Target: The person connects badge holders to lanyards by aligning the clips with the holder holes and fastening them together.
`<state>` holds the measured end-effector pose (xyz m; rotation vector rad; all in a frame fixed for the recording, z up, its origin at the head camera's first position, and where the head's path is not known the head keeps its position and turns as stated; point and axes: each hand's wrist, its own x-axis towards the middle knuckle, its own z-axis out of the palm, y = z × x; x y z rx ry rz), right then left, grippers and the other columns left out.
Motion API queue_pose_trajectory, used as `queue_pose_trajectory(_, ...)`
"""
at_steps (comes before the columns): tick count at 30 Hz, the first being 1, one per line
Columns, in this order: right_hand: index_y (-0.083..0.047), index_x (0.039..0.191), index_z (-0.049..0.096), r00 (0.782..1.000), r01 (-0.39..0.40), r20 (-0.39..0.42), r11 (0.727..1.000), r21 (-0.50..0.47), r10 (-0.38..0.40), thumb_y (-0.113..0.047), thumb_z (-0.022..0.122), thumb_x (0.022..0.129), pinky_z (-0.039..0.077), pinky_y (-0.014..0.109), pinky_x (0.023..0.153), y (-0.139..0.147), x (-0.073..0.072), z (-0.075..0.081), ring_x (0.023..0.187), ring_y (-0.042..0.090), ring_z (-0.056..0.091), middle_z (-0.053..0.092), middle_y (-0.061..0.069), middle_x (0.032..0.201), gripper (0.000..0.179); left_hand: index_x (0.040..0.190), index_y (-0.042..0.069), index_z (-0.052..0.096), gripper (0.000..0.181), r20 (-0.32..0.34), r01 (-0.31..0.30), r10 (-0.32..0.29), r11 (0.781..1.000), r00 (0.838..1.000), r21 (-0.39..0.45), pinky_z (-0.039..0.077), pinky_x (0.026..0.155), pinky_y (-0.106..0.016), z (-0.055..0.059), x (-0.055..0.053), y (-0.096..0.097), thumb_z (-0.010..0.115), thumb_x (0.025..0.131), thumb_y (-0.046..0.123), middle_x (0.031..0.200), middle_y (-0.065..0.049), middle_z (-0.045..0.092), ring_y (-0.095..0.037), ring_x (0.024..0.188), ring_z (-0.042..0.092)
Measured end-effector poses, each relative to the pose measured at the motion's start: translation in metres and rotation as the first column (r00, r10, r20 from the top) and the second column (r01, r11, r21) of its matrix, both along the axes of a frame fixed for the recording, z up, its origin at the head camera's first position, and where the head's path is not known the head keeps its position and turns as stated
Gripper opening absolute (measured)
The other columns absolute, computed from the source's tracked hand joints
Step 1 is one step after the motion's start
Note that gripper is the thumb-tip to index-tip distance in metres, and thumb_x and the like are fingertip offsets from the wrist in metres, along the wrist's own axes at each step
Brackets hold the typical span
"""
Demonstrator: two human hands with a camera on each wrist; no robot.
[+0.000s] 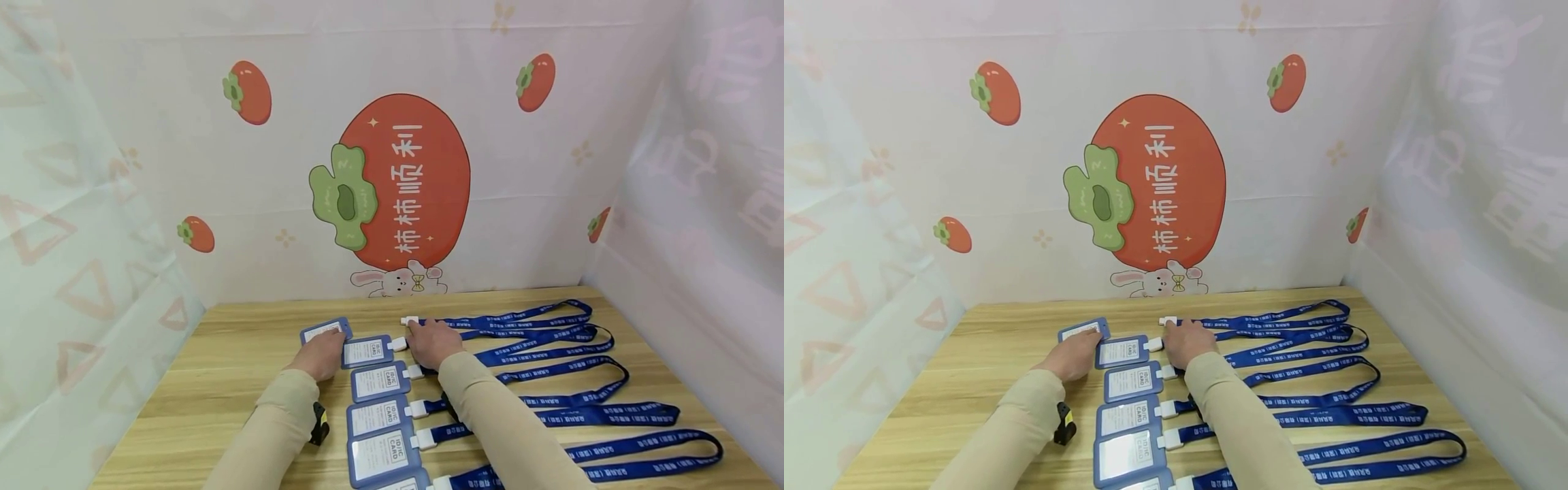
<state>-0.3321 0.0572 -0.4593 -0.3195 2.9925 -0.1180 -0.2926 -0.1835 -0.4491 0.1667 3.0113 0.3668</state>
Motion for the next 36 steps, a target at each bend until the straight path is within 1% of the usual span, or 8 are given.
queue_pose_trajectory(6, -0.026, 0.156, 0.051, 1.0, 0.004, -0.004, 1.0, -0.005, -0.004, -0.047, 0.046, 0.11, 0.05, 0.059, 0.111, -0.003, -0.001, 0.0, 0.139, 0.038, 0.054, 0.051, 0.008, 0.158, 0.051, 0.145, 0.0, 0.058, 0.043, -0.013, 0.005, -0.006, 0.999, 1.0, -0.048, 0.04, 0.119, -0.06, -0.001, -0.005, 0.006, 0.052, 0.103, 0.005, 0.156, -0.02, 0.052, -0.046, 0.144, 0.048)
queue_pose_trajectory(11, -0.02, 0.155, 0.051, 0.999, -0.035, -0.004, 0.999, -0.029, 0.035, -0.038, 0.046, 0.111, 0.046, 0.055, 0.116, -0.007, -0.002, 0.001, 0.144, 0.034, 0.051, 0.05, 0.008, 0.16, 0.048, 0.148, 0.004, 0.057, 0.043, 0.016, -0.018, 0.018, 0.999, 1.0, -0.029, 0.043, 0.114, -0.066, 0.001, -0.006, 0.01, 0.051, 0.105, 0.007, 0.159, -0.017, 0.049, -0.046, 0.144, 0.047)
queue_pose_trajectory(13, -0.019, 0.156, 0.051, 0.999, -0.052, 0.003, 0.998, -0.038, 0.052, -0.031, 0.047, 0.111, 0.044, 0.053, 0.119, -0.009, -0.002, 0.001, 0.146, 0.032, 0.049, 0.051, 0.008, 0.159, 0.047, 0.149, 0.005, 0.056, 0.044, 0.025, -0.022, 0.022, 1.0, 0.999, -0.008, 0.042, 0.115, -0.066, 0.002, -0.006, 0.012, 0.05, 0.106, 0.008, 0.159, -0.017, 0.049, -0.046, 0.145, 0.046)
queue_pose_trajectory(16, -0.019, 0.157, 0.049, 0.998, -0.056, 0.025, 0.997, -0.053, 0.057, -0.024, 0.051, 0.109, 0.042, 0.05, 0.12, -0.012, -0.002, 0.002, 0.147, 0.029, 0.048, 0.052, 0.007, 0.158, 0.048, 0.148, 0.004, 0.056, 0.043, 0.015, -0.001, 0.001, 1.0, 1.0, -0.005, 0.041, 0.118, -0.061, 0.002, -0.006, 0.014, 0.048, 0.106, 0.007, 0.158, -0.017, 0.05, -0.044, 0.145, 0.047)
queue_pose_trajectory(22, -0.022, 0.157, 0.049, 0.997, -0.046, 0.063, 0.997, -0.059, 0.049, -0.024, 0.057, 0.108, 0.043, 0.05, 0.12, -0.016, -0.002, 0.002, 0.147, 0.028, 0.049, 0.054, 0.005, 0.157, 0.05, 0.148, 0.004, 0.057, 0.043, 0.008, 0.018, -0.018, 1.0, 1.0, -0.001, 0.04, 0.12, -0.057, 0.002, -0.007, 0.019, 0.048, 0.106, 0.006, 0.157, -0.018, 0.051, -0.042, 0.145, 0.047)
queue_pose_trajectory(29, -0.023, 0.156, 0.05, 0.996, -0.051, 0.065, 0.997, -0.059, 0.055, -0.02, 0.056, 0.108, 0.043, 0.051, 0.119, -0.02, 0.001, 0.006, 0.147, 0.03, 0.048, 0.047, 0.006, 0.163, 0.049, 0.15, 0.008, 0.056, 0.043, 0.038, -0.042, 0.038, 0.992, 0.999, 0.115, 0.04, 0.119, -0.062, -0.001, -0.007, 0.027, 0.047, 0.108, 0.014, 0.159, -0.022, 0.047, -0.046, 0.145, 0.046)
queue_pose_trajectory(31, -0.023, 0.156, 0.051, 0.996, -0.059, 0.069, 0.997, -0.057, 0.063, -0.018, 0.057, 0.107, 0.043, 0.052, 0.119, -0.021, 0.002, 0.007, 0.147, 0.031, 0.048, 0.045, 0.006, 0.164, 0.049, 0.149, 0.009, 0.057, 0.043, 0.034, -0.031, 0.028, 0.993, 0.999, 0.111, 0.041, 0.118, -0.062, -0.001, -0.007, 0.029, 0.049, 0.107, 0.014, 0.158, -0.021, 0.049, -0.045, 0.145, 0.047)
queue_pose_trajectory(36, -0.023, 0.156, 0.05, 0.995, -0.06, 0.078, 0.996, -0.063, 0.065, -0.019, 0.056, 0.108, 0.042, 0.053, 0.12, -0.024, 0.001, 0.006, 0.148, 0.031, 0.046, 0.045, 0.005, 0.164, 0.049, 0.148, 0.01, 0.058, 0.042, 0.027, 0.023, -0.024, 0.998, 0.999, 0.059, 0.042, 0.119, -0.058, -0.001, -0.01, 0.034, 0.05, 0.108, 0.013, 0.156, -0.019, 0.052, -0.042, 0.144, 0.049)
